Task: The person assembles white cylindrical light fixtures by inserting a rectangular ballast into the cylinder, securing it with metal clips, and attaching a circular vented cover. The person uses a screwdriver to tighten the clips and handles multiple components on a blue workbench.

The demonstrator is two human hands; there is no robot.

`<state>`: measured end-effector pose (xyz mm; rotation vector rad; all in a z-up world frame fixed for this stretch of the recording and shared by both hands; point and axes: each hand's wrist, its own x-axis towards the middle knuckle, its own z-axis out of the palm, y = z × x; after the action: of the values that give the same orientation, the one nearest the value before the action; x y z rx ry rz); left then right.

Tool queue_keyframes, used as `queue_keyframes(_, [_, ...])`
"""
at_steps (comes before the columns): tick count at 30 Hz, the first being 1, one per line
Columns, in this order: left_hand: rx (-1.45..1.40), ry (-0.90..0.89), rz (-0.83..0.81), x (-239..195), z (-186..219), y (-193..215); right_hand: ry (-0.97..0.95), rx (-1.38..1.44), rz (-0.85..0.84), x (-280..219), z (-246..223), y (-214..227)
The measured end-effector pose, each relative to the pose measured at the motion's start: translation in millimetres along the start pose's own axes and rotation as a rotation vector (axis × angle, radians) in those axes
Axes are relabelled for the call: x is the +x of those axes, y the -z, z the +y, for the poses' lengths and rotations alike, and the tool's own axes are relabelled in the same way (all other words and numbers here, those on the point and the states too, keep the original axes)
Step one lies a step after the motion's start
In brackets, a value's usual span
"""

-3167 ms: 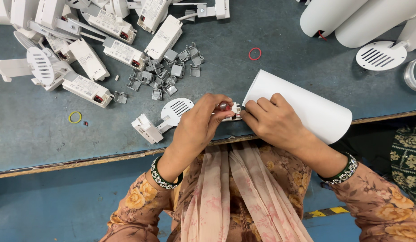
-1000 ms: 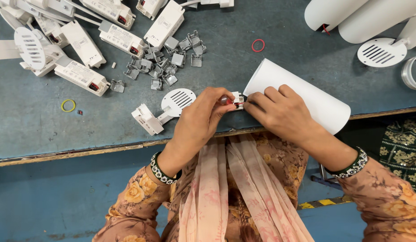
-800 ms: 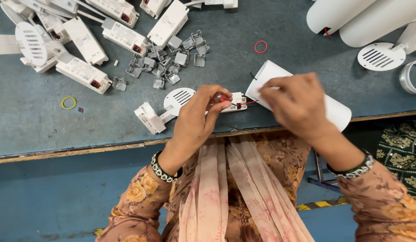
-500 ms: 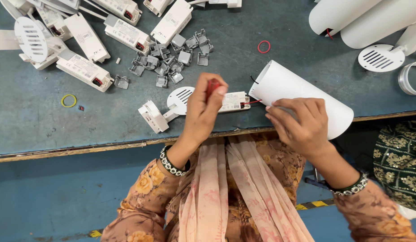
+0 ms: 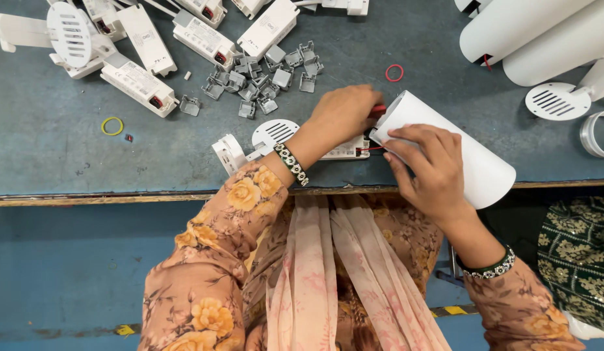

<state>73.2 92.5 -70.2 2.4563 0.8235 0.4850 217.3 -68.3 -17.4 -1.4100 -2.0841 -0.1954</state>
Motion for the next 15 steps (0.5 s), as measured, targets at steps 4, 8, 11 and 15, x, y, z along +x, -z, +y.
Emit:
queue_keyframes(4, [-0.04,0.015,-0.046,-17.7,5.4,15.6,0.024,-0.056,-0.081,4.5,4.6,0.6])
queue_keyframes(8, [-0.176,0.127,0.126,-44.7,20.8,23.2,0.092,-0.216,-0.106,10.6,11.9,-2.7])
queue_keyframes(11, [-0.327,0.216,0.224,-56.0,27.8,24.0,0.074,-0.251,-0.099,15.9,13.1,-8.5])
queue_keyframes(15, [-0.336,0.244,0.287,-61.1,31.1,23.4,0.067,-0.314,-0.061,19.0,7.8,-19.0])
